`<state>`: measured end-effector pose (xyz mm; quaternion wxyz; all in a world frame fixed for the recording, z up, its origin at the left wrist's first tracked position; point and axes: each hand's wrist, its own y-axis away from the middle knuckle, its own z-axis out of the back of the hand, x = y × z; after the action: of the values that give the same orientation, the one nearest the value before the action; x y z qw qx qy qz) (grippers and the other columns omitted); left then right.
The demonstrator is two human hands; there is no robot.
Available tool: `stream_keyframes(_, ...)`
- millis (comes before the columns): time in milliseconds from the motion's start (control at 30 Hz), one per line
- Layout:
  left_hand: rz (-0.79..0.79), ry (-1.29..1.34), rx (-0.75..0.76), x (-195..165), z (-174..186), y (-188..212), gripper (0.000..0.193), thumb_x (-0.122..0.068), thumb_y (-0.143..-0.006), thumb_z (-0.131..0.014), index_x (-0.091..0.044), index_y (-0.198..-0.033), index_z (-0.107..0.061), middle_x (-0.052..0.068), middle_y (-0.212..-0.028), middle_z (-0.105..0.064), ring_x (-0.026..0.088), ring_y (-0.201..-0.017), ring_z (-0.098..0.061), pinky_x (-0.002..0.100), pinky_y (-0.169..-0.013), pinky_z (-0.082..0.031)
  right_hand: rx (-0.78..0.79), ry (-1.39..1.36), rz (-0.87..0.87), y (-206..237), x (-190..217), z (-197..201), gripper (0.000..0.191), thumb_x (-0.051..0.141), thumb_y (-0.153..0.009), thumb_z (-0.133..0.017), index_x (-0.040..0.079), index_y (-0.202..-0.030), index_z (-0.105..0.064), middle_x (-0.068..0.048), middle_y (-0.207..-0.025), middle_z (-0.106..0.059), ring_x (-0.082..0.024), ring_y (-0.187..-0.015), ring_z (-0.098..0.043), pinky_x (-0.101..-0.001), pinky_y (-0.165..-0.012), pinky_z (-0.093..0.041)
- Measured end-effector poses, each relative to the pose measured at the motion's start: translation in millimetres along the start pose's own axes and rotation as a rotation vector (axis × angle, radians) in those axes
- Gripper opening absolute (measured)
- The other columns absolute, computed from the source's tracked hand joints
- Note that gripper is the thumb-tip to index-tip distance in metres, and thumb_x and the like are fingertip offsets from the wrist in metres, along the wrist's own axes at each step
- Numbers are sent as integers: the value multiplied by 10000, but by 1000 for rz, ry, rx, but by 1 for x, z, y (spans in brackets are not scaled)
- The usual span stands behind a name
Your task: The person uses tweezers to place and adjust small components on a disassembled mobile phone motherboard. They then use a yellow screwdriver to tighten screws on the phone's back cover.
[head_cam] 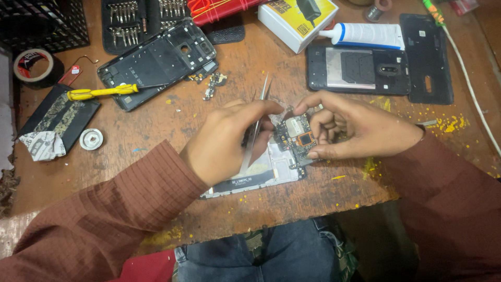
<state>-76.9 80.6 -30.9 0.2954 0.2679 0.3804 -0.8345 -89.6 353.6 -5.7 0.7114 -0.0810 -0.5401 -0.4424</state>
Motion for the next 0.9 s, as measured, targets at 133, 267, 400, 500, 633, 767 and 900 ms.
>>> stream_keyframes(133,13,16,8,1,1,0,430,7,-826,-709,-58,-1244,-635,107,-974,-749,287,-931,-745,390,-847,-584,5,4,9,0,3,1,688,154,-747,-803,125,-1350,-474,9,-709,-618,-114,-724,-709,-271,-643,-554)
stream_keyframes(267,40,50,23,4,2,0,434,30,-812,-679,-57,-1236,-646,115,-988,-752,253,-932,-778,364,-842,-607,-4,-11,8,0,5,-1,695,167,-732,-813,113,-1343,-486,8,-718,-617,-119,-712,-687,-291,-629,-547)
stream_keyframes(400,14,38,17,5,2,0,420,29,-817,-698,-50,-1227,-649,109,-970,-758,256,-922,-771,366,-836,-597,-7,-8,-7,1,5,-1,716,180,-724,-804,119,-1364,-489,8,-699,-612,-120,-678,-674,-284,-601,-537)
stream_keyframes(500,-3,36,14,5,2,1,419,27,-827,-707,-47,-1235,-645,104,-976,-759,245,-928,-772,364,-838,-596,6,4,-34,-1,4,1,672,188,-750,-771,118,-1355,-488,-1,-678,-618,-135,-629,-656,-283,-557,-529)
stream_keyframes(633,-12,34,11,4,2,1,415,17,-840,-725,-48,-1242,-643,101,-980,-754,232,-934,-773,359,-834,-598,23,1,16,-3,1,2,548,190,-826,-723,78,-1306,-482,-10,-694,-654,-136,-647,-685,-276,-584,-570)
stream_keyframes(767,2,43,25,2,3,0,424,9,-830,-739,-46,-1240,-645,99,-969,-752,231,-922,-768,356,-823,-598,29,-21,-9,-3,0,2,570,167,-840,-693,97,-1362,-475,-15,-698,-657,-138,-658,-699,-296,-593,-596)
stream_keyframes(900,28,38,41,0,4,-2,413,-91,-847,-793,-55,-1231,-648,95,-958,-752,225,-904,-763,357,-817,-590,41,-63,-9,-2,0,3,551,136,-848,-680,85,-1348,-455,-19,-719,-655,-142,-686,-698,-301,-610,-591)
